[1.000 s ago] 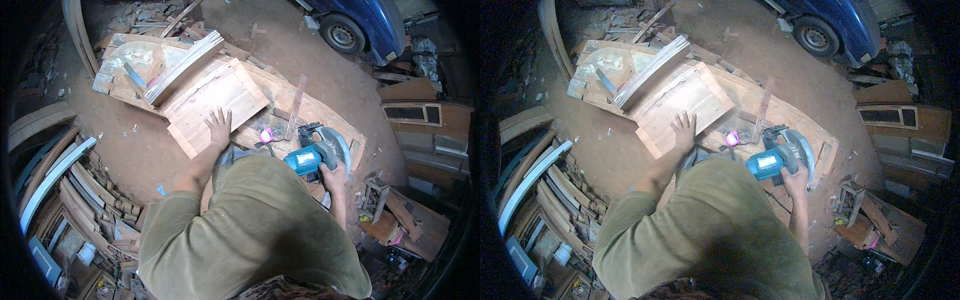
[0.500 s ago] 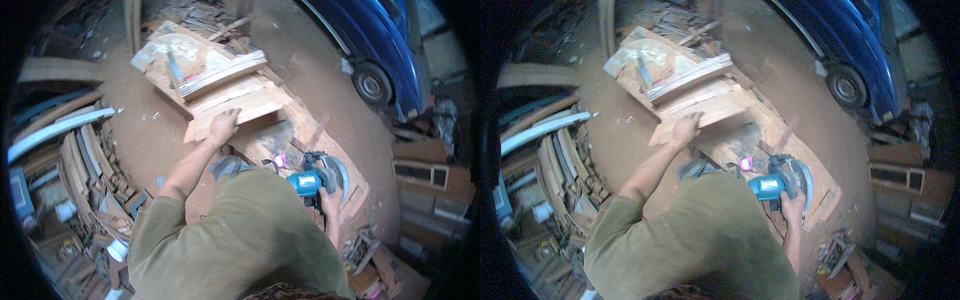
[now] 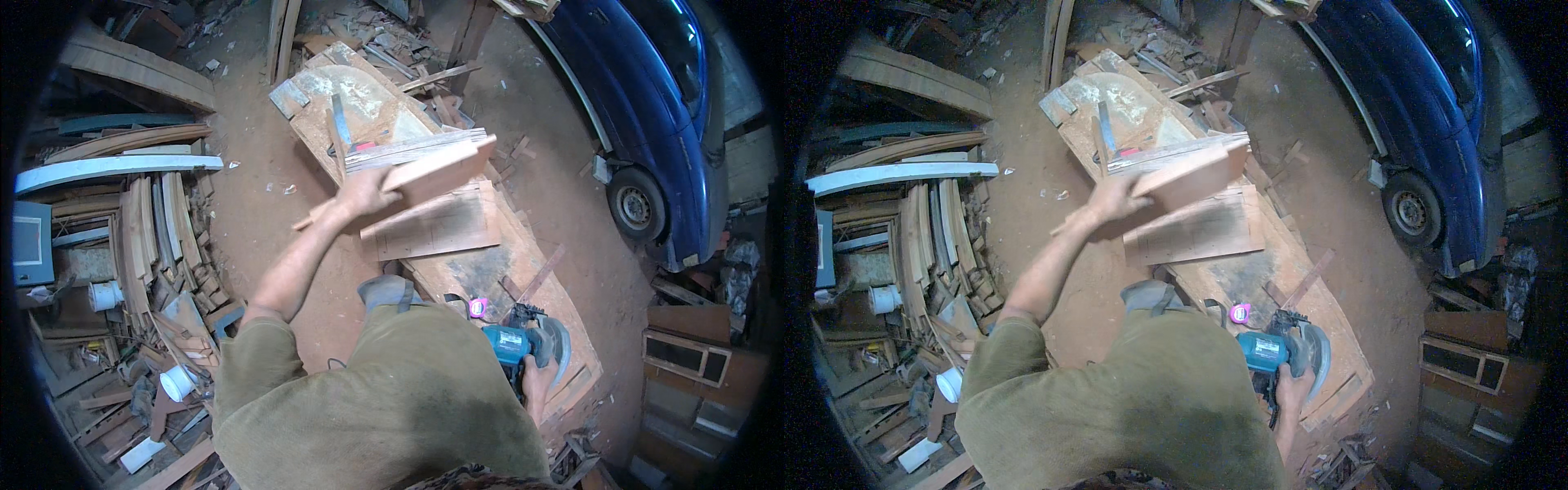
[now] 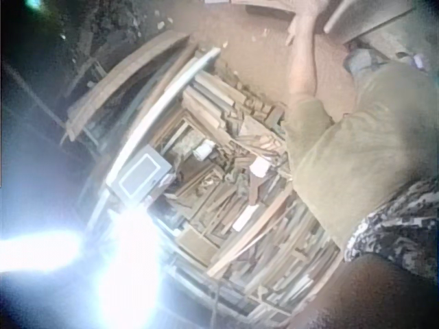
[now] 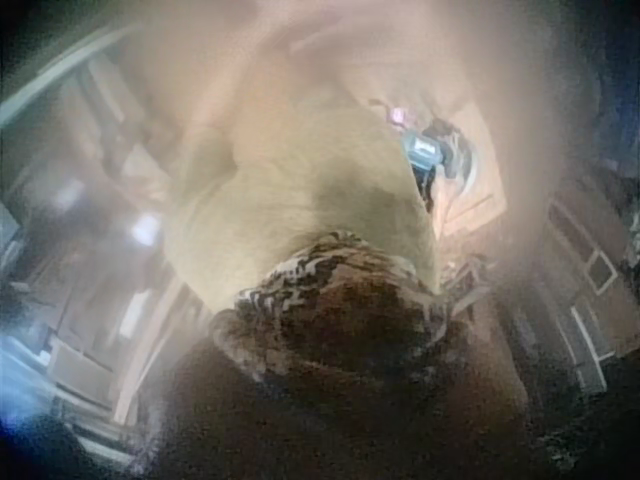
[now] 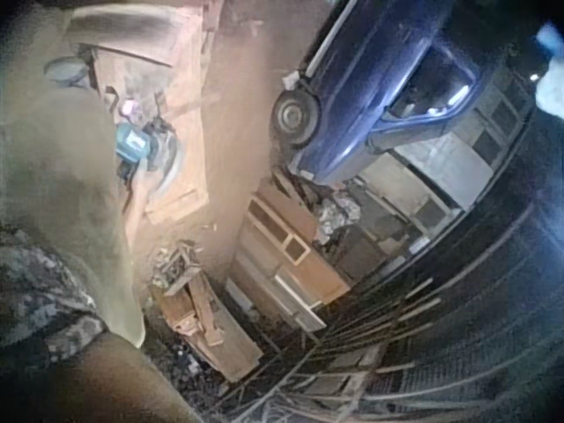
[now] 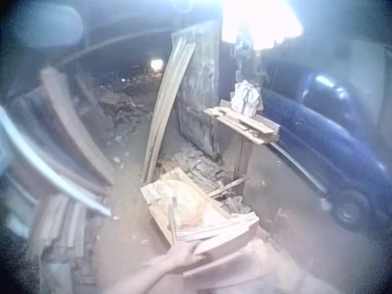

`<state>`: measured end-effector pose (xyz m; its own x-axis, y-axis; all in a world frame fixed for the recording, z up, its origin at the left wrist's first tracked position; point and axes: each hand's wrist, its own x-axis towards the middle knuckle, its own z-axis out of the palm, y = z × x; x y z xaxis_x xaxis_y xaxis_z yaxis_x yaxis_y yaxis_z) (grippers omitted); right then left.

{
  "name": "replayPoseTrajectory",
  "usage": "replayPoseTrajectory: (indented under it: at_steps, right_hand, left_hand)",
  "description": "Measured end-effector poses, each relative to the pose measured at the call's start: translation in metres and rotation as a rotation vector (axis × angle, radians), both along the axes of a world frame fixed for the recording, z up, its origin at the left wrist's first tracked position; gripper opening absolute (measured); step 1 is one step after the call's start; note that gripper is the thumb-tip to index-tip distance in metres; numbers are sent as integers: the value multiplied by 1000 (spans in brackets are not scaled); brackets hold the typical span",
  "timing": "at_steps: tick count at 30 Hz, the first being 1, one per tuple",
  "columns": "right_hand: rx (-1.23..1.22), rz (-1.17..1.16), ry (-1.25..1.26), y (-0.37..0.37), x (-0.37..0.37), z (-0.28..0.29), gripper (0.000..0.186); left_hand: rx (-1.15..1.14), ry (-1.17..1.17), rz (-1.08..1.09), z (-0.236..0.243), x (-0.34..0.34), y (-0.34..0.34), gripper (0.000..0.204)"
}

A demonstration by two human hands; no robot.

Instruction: The person uses a circular saw to cut wooden planks on a workbench. They measure and mark the wood with a tape measure and pencil, then cut the pieces to size. The person stacks the cut pieces and continues the process with additional planks.

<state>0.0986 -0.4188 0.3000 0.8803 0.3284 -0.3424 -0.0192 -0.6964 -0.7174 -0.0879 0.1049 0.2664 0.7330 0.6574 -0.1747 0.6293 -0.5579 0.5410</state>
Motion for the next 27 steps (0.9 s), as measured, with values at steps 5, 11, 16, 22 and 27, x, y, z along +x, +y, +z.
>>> replayPoseTrajectory:
  at_steps: [5,11,16,22,27]
  right_hand:
    - [-24,-11,-2,24,-11,9,36]
    - [-116,-73,-35,45,-24,25,37]
    - [-195,-107,-32,68,-31,47,38]
    - [-336,-177,-1,69,-42,61,37]
    - [-463,-283,118,74,-44,65,37]
  left_hand:
    - [268,30,38,27,-1,108,51]
    - [508,81,4,-18,27,245,46]
    - [575,156,-14,-106,40,329,48]
    - [623,89,7,-240,52,353,61]
    - [549,181,-23,-260,65,333,67]
